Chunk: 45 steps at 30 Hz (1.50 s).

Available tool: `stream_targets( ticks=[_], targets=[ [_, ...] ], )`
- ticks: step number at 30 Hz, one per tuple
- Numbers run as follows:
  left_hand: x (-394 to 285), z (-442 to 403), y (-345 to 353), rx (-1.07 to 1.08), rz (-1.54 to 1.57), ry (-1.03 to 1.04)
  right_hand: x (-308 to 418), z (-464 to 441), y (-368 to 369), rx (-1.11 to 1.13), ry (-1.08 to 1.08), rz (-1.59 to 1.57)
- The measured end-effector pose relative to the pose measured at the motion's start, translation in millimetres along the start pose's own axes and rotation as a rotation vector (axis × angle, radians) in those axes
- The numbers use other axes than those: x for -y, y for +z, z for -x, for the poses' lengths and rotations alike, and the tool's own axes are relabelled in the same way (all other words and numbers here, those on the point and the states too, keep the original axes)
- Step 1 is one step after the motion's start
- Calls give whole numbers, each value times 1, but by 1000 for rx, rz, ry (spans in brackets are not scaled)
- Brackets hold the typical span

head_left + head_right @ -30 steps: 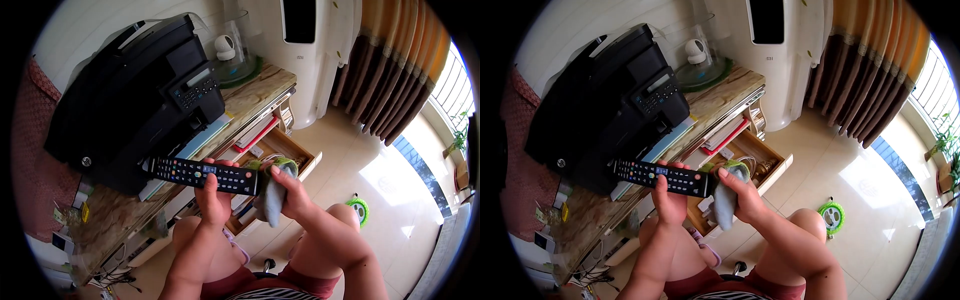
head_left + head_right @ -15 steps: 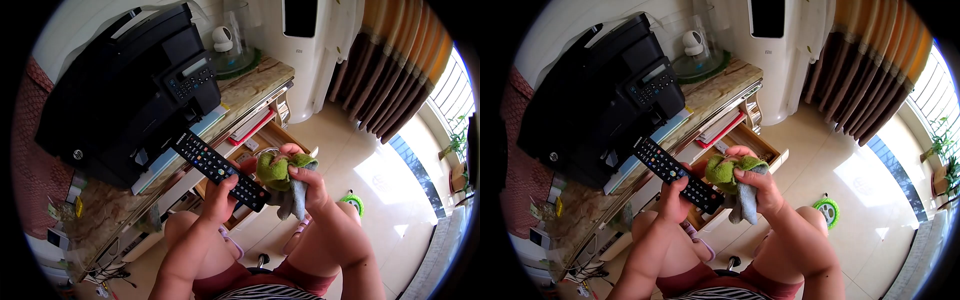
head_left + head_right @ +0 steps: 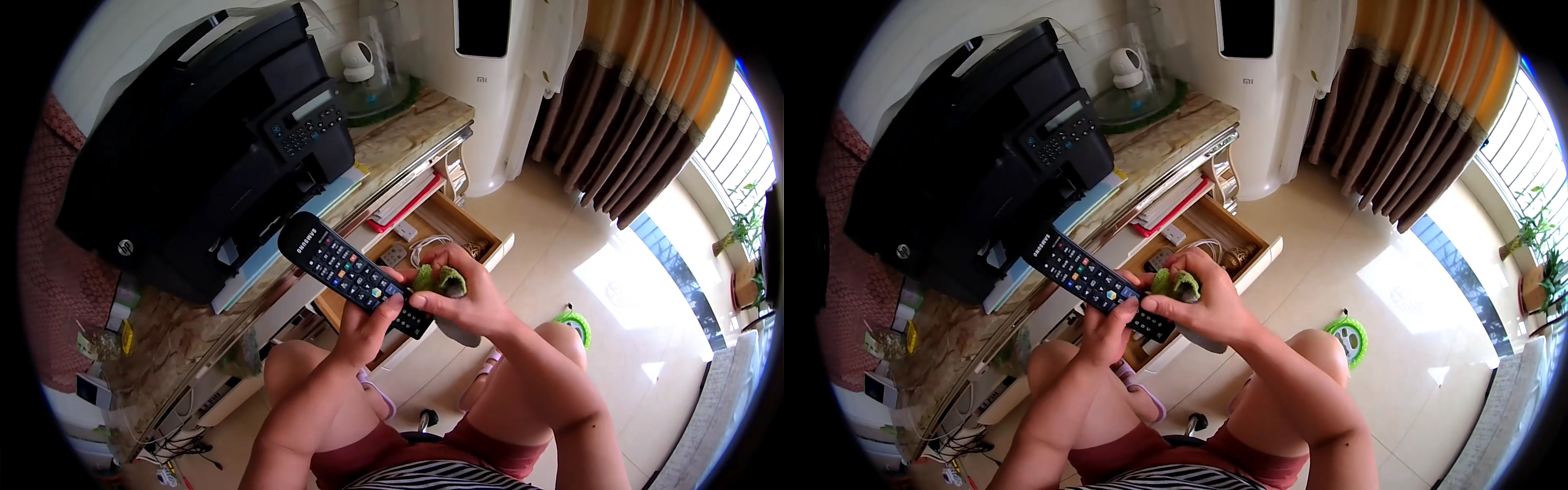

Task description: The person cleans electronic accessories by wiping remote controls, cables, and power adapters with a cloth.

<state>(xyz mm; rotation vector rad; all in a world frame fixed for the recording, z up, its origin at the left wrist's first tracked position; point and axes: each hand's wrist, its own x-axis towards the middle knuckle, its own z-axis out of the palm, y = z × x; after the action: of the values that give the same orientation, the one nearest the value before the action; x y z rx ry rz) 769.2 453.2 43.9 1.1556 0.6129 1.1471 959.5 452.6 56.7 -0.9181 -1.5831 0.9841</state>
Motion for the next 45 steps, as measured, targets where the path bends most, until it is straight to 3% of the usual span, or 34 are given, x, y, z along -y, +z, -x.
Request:
stream_targets(
  ticks=[2, 3, 4, 6, 10, 14, 16, 19, 26, 29, 40, 45],
  targets=[
    [5, 2, -4, 24, -85, 21, -2, 1, 8, -140, 270, -52],
    [2, 1, -4, 20, -53, -3, 0, -1, 11, -246, 121, 21],
    [-1, 0, -1, 18, -54, -5, 0, -2, 8, -245, 123, 18],
    [-9, -2, 7, -10, 124, 65, 0, -2, -1, -191, 204, 3],
    [-24, -3, 5, -284, 248, 77, 13, 4, -8, -63, 169, 14],
    [-29, -7, 2, -355, 256, 167, 21, 10, -2, 138, 214, -33],
    [-27, -6, -1, -360, 285, 193, 21, 13, 3, 128, 260, -114],
    [-28, -6, 0, -391, 284, 215, 22, 12, 8, 68, 25, 36],
    [-24, -3, 6, -392, 303, 214, 13, 12, 16, -69, -234, 189],
    [-22, -3, 10, -452, 284, 199, 14, 13, 16, -118, -487, 577],
    [-16, -3, 7, -472, 301, 141, 16, 15, 16, -69, -465, 697],
    [-16, -2, 6, -474, 293, 151, 23, 14, 17, -56, -618, 899]
  ],
)
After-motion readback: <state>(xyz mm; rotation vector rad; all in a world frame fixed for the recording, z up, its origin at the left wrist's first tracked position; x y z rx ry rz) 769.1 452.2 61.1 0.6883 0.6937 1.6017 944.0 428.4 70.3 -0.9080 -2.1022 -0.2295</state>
